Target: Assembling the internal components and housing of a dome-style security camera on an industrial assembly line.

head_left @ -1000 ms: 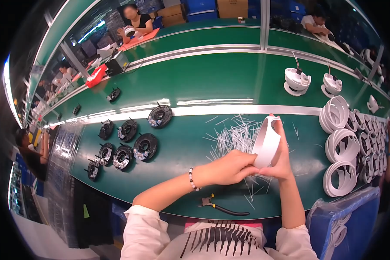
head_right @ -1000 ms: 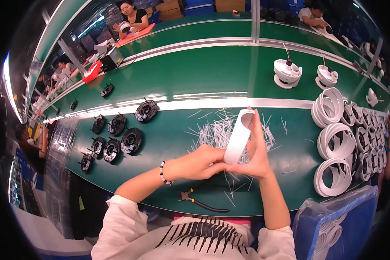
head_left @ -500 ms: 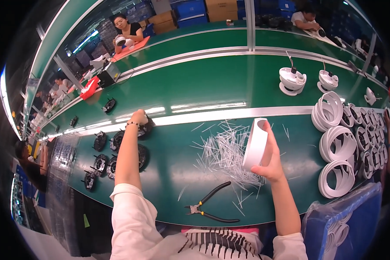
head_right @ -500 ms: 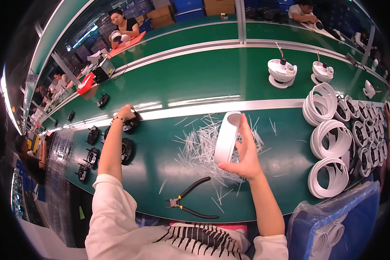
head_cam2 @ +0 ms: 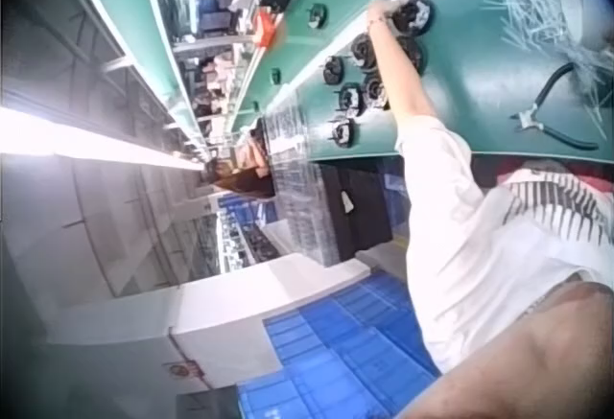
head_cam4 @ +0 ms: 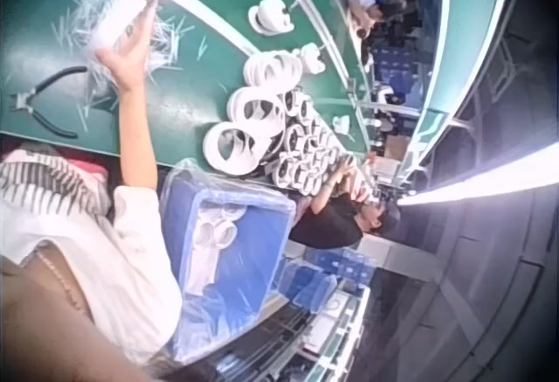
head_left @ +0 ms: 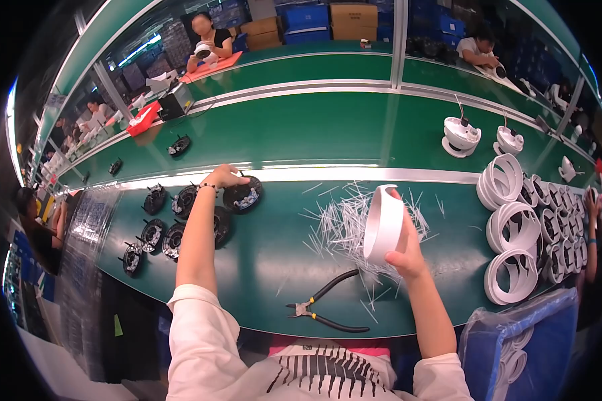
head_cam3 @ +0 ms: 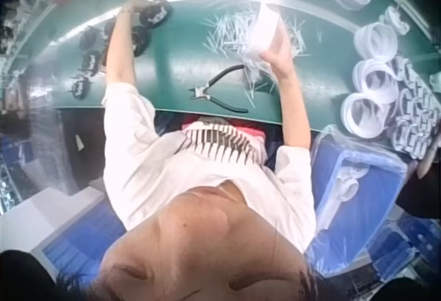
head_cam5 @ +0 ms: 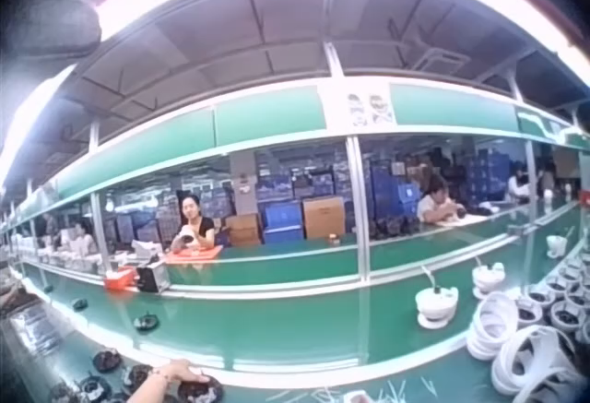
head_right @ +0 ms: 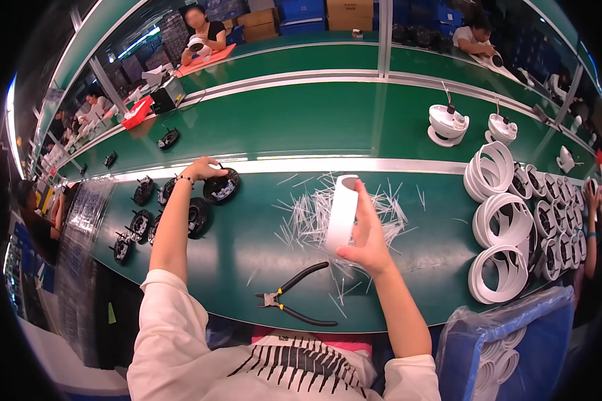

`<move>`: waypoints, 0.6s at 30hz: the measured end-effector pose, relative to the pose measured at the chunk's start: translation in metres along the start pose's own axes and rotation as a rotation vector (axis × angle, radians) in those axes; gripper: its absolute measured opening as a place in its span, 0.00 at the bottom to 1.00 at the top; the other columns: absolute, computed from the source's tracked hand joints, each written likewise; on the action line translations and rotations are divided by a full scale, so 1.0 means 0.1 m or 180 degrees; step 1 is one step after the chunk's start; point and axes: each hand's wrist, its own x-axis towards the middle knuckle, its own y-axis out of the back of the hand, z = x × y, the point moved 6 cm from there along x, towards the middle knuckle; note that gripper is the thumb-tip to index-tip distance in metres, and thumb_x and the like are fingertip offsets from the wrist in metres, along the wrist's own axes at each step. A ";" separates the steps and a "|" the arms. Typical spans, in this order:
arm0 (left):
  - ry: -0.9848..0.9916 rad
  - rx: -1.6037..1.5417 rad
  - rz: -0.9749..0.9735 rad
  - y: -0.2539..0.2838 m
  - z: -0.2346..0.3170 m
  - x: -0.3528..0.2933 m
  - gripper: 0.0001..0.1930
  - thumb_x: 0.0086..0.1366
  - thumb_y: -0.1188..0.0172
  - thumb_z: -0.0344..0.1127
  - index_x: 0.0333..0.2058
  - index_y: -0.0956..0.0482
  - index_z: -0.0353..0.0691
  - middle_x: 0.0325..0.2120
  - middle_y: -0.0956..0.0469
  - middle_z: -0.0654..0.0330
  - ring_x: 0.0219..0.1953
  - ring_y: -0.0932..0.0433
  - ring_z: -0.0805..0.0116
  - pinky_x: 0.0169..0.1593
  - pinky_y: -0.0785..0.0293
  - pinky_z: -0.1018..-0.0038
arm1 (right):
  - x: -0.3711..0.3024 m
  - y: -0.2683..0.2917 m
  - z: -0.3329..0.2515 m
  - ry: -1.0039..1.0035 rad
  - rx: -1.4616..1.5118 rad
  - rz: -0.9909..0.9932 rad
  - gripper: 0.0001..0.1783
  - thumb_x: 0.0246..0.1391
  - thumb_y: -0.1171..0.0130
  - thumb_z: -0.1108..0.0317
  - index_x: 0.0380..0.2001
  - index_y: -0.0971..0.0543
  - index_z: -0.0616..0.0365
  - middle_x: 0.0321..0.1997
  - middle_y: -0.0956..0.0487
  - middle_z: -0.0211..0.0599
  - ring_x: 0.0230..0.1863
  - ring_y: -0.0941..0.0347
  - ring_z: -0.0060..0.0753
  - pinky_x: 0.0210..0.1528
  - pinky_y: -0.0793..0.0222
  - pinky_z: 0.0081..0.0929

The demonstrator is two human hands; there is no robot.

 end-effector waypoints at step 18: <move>-0.1673 -0.4728 0.0136 -1.11 1.87 -1.52 0.08 0.62 0.56 0.30 0.39 0.38 0.33 0.35 0.32 0.59 0.38 0.33 0.78 0.42 0.35 0.83 | 0.09 0.12 0.09 0.0631 -0.1601 0.1172 0.63 0.22 0.28 0.59 0.57 0.59 0.66 0.58 0.49 0.51 0.59 0.50 0.41 0.58 0.52 0.33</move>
